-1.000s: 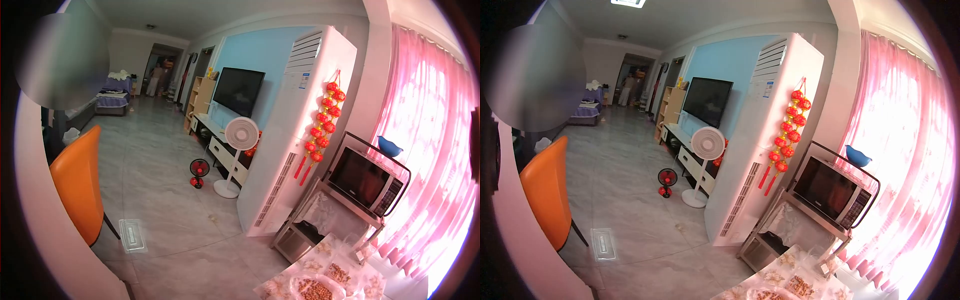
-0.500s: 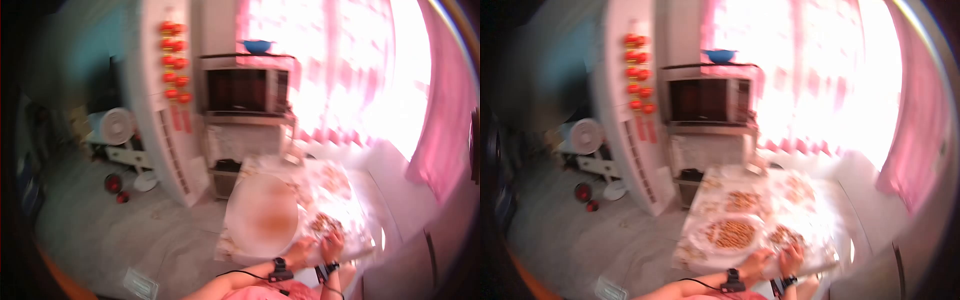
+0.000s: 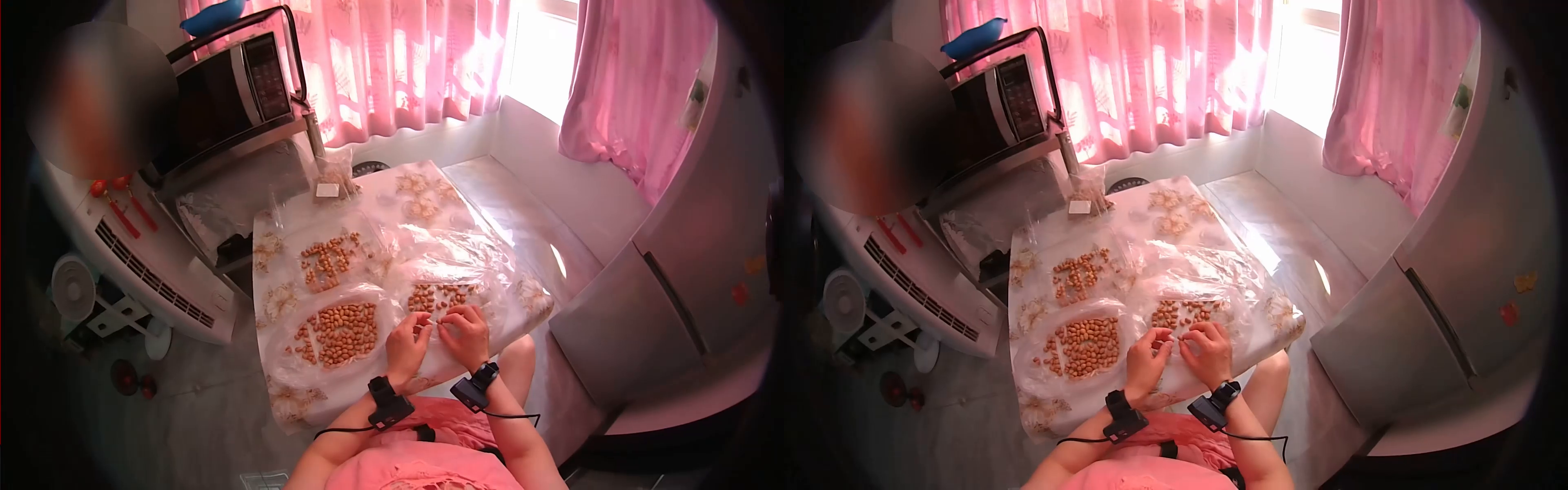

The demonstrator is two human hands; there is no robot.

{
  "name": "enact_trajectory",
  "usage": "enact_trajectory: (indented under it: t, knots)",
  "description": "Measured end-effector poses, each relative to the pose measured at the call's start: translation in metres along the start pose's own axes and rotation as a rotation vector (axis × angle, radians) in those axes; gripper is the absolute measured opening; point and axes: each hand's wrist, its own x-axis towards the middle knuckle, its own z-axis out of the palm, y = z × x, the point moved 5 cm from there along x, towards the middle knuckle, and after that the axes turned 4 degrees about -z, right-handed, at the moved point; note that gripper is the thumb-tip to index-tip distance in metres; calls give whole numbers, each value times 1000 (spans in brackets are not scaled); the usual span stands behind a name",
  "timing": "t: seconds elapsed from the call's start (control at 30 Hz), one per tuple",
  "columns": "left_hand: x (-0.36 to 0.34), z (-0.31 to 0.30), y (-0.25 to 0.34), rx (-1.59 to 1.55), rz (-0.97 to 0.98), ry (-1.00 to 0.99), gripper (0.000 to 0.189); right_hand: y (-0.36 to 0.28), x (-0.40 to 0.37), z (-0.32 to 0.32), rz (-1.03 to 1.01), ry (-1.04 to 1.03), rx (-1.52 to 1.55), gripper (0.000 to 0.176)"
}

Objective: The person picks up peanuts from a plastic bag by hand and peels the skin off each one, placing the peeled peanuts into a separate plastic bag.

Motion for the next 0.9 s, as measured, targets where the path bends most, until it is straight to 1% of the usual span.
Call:
enact_trajectory:
  t: [0.1, 0.17, 0.2, 0.27, 0.47, 0.6, 0.7, 0.77, 0.9]
  knots:
    - [2, -1, -6, 6, -30, -7, 24, -4, 1, 0, 4, -14, -29, 14]
    - [2, -2, -1, 43, 39, 30, 24, -6, 3, -2, -40, -14, -21, 16]
    - [2, -2, 0, 33, 28, 26, 24, -7, 4, -2, -35, -27, -28, 16]
    - [0, -4, 7, 81, 88, 47, 23, -10, 4, -3, -51, -28, -34, 19]
    - [1, -5, 8, 14, 11, -7, 15, -14, 7, -4, -75, -55, -37, 23]
    - [3, -5, 4, 23, -22, -11, 15, -12, 8, -2, -69, -41, -23, 22]
    - [2, -5, 4, 12, -9, 5, 14, -9, 5, -2, -45, -34, -17, 20]
    - [3, -5, 4, 8, -11, -15, 13, -8, 6, -4, -31, 9, -3, 19]
    - [1, -4, 5, -20, 11, 5, 12, -9, 8, -7, -14, 42, 4, 17]
